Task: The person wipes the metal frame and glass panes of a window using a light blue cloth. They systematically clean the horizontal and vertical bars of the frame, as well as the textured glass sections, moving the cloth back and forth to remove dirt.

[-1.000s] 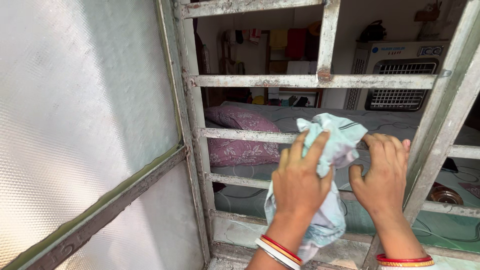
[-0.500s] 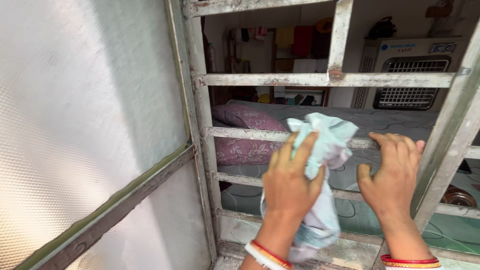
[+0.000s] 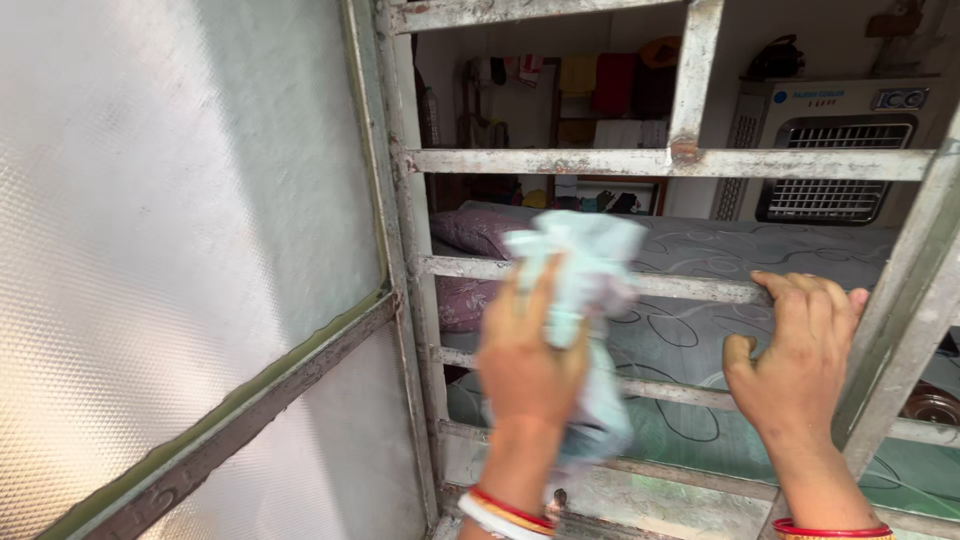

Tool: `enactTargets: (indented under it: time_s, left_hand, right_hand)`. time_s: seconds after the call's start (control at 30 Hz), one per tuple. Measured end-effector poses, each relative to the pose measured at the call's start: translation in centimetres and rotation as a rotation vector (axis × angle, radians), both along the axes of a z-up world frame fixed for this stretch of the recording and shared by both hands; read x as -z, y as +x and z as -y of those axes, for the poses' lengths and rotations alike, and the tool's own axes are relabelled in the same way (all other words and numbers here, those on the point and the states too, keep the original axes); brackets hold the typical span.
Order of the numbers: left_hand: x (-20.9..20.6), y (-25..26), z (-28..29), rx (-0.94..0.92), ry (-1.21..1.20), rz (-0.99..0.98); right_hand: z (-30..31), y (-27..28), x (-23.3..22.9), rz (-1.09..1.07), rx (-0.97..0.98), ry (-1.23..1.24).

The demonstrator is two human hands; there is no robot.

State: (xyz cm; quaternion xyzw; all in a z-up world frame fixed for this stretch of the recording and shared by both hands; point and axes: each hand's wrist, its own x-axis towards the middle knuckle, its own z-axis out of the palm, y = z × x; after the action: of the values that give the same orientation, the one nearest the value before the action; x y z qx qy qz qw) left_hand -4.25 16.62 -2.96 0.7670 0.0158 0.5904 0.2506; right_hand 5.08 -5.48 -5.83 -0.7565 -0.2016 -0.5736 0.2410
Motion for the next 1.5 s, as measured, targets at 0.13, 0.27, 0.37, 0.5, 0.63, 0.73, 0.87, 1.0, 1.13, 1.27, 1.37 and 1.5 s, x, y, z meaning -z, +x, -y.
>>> enactTargets:
  time_s: [0.13,0.27,0.37,0.5,0.63,0.73,0.87,1.0,1.13,1.27,1.37,1.5]
  left_hand:
    - [-0.3,0.5,1.6,0.194,0.021,-0.089]
    - [0.3,1.3,-2.4,0.019,-0.079,-0.022]
    - [0.9,0.8,-5.1,-0.152,-0.169,0.007]
    - [0.7,0.3,-3.2,-0.083,-0.081,0.083]
    - [-0.2,0.3,0.4,0.118,-0.006,0.006]
    - [-0.4,0.5,-1.1,0.062,-0.047,0.004]
    - [0.5,0.1,-4.7,-0.135,-0.159,-0.033]
    - [1.3,-0.9,-5.4,-0.175,-0.217,0.026]
    - [0.7,-0.5,-2.2,0.078,-0.248,0.007]
    - [0.9,0.1,-2.2,0.718,-0.449,0.096]
    - [1.6,0.6,-4.0,1.209,-0.799,0.218]
    - [3.8,-0.1,-3.9,1.247,-1.143,0.372]
  right_hand:
    - [0.2,0.1,0.5,0.003,-0.001,-0.009]
    - [0.6,0.2,0.5,-0.004,-0.010,-0.025]
    - [0.5,0.4,0.6,-0.005,-0.005,-0.021]
    - [0.0,0.0,0.3,0.000,0.000,-0.010]
    - [-0.7,-1.0,-0.4,0.003,-0.074,0.038]
    - [-0.6,-1.6,-0.6,0.009,-0.071,0.004]
    - [-0.4,-1.9,-0.8,-0.007,-0.066,-0.009]
    - [-2.0,-3.6,-1.6,-0.001,-0.132,0.110]
    - [-8.4,-6.8,-0.6,-0.052,-0.337,0.081]
    - [-12.9,-7.6,-0.6,-0.184,-0.662,0.118]
    - [-15.3,-6.8,-1.8,-0.170,-0.568,0.046]
    - [-18.0,-7.3,-2.5,-0.213,-0.612,-0.141]
